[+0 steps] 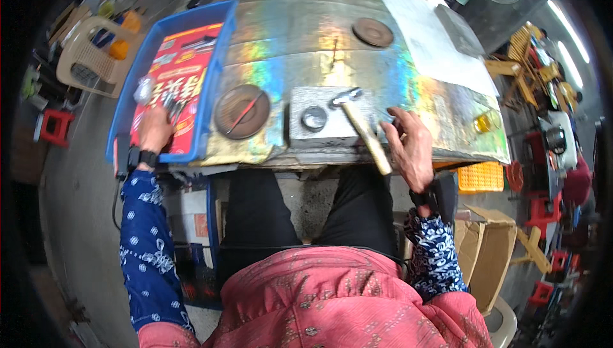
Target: The person repeatedly picks up small metal rods from a tray, places them on a metal block, and strikes them with a hammer. They rotate the rods between strikes and return them to the tray after shaping.
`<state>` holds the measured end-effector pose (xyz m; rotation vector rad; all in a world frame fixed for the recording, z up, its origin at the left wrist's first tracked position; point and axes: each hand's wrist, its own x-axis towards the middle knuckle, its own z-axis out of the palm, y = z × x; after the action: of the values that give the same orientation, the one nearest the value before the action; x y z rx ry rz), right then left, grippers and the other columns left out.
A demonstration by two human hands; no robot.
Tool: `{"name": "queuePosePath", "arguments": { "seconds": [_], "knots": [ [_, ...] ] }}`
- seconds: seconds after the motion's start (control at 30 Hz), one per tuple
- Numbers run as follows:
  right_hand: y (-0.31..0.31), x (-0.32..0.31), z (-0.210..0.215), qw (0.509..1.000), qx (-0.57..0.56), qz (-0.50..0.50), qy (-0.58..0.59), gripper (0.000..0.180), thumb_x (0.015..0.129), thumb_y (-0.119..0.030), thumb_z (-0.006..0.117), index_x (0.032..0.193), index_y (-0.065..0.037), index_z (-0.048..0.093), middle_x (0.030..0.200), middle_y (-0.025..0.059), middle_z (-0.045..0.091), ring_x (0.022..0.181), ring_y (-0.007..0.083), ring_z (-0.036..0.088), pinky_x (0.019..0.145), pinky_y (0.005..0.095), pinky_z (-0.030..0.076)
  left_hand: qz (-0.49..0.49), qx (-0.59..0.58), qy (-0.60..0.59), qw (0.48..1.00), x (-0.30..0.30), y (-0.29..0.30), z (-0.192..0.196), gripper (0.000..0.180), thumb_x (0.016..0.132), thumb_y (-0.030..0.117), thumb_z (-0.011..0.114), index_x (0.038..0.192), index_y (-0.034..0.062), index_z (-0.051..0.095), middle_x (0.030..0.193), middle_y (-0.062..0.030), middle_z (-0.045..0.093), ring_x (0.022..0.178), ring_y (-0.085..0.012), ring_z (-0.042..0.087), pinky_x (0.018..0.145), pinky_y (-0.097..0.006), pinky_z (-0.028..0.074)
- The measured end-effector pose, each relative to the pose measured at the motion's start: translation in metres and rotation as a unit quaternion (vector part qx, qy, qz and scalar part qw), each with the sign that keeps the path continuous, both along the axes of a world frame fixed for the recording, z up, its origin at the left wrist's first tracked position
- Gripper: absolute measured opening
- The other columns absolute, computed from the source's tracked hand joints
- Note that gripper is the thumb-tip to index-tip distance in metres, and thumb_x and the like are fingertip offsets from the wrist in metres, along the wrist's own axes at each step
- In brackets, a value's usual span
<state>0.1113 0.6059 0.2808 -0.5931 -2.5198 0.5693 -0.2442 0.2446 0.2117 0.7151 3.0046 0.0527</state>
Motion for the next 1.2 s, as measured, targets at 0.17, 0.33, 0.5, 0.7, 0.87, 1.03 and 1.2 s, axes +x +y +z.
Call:
{"name": "queuePosePath", "arguments": {
  "seconds": [0.17,0.33,0.5,0.7,0.87,1.03,1.2],
  "knots": [
    [0.042,-0.01,-0.01,0.998,0.002,-0.027,-0.055,0.026,0.088,-0.019,0.061,0.104,0.001,0.065,0.09,0.0204,0.065,0.078,0.0364,0.063,0.072,0.0417,0.05,-0.003,0.092,-0.056,0.994,0.002,-0.003,0.005,0.022,0.068,0.011,0.081,0.065,0.0011,0.061,0.06,-0.0159,0.063,0.053,-0.0265,0.066,0.053,-0.038,0.051],
    [0.093,-0.028,-0.029,0.99,0.065,-0.043,-0.121,0.027,0.088,-0.022,0.059,0.104,-0.001,0.067,0.096,0.0188,0.068,0.086,0.0338,0.066,0.077,0.04,0.051,0.046,0.207,-0.167,0.963,0.013,0.008,0.013,0.021,0.073,-0.008,0.072,0.068,-0.0008,0.053,0.054,-0.0092,0.059,0.044,-0.0171,0.061,0.038,-0.031,0.045],
    [0.12,-0.065,-0.051,0.988,0.082,-0.036,-0.123,0.022,0.082,-0.017,0.063,0.098,-0.003,0.069,0.087,0.0188,0.067,0.082,0.0359,0.065,0.076,0.0434,0.05,0.059,0.231,-0.21,0.948,0.017,0.008,0.017,0.024,0.074,-0.007,0.073,0.069,0.001,0.051,0.053,-0.0073,0.057,0.041,-0.0133,0.055,0.035,-0.029,0.042],
    [0.136,-0.092,-0.07,0.986,0.122,-0.034,-0.107,0.023,0.08,-0.014,0.065,0.1,-0.003,0.067,0.093,0.0186,0.062,0.087,0.0383,0.062,0.076,0.0448,0.05,0.036,0.245,-0.157,0.956,0.016,0.007,0.015,0.014,0.077,-0.004,0.069,0.071,-0.0023,0.057,0.053,-0.0053,0.056,0.042,-0.0117,0.055,0.038,-0.029,0.041],
    [0.146,-0.105,-0.088,0.987,0.151,-0.026,-0.058,0.014,0.077,-0.013,0.065,0.083,-0.001,0.062,0.087,0.0195,0.059,0.08,0.0406,0.06,0.07,0.0476,0.048,0.028,0.277,-0.048,0.959,0.019,0.007,0.02,0.01,0.084,0.004,0.066,0.079,-0.0021,0.06,0.061,-0.0068,0.06,0.047,-0.0108,0.056,0.044,-0.028,0.044],
    [0.15,-0.112,-0.092,0.992,0.103,0.039,0.06,0.016,0.078,-0.014,0.058,0.068,-0.003,0.053,0.07,0.02,0.055,0.064,0.0382,0.057,0.058,0.0449,0.044,0.033,0.447,-0.008,0.894,0.029,0.012,0.025,0.013,0.089,0.009,0.065,0.096,-0.0014,0.064,0.074,-0.0036,0.063,0.056,-0.0067,0.057,0.049,-0.023,0.045],
    [0.154,-0.121,-0.084,0.955,0.288,0.059,-0.032,0.015,0.075,-0.012,0.059,0.065,-0.001,0.057,0.068,0.0224,0.057,0.066,0.0387,0.062,0.057,0.0453,0.048,-0.012,0.582,-0.035,0.812,0.061,0.041,0.047,0.016,0.092,0.004,0.062,0.106,-0.0036,0.064,0.082,-0.0022,0.064,0.064,-0.0052,0.057,0.057,-0.02,0.048]
  ]
}}
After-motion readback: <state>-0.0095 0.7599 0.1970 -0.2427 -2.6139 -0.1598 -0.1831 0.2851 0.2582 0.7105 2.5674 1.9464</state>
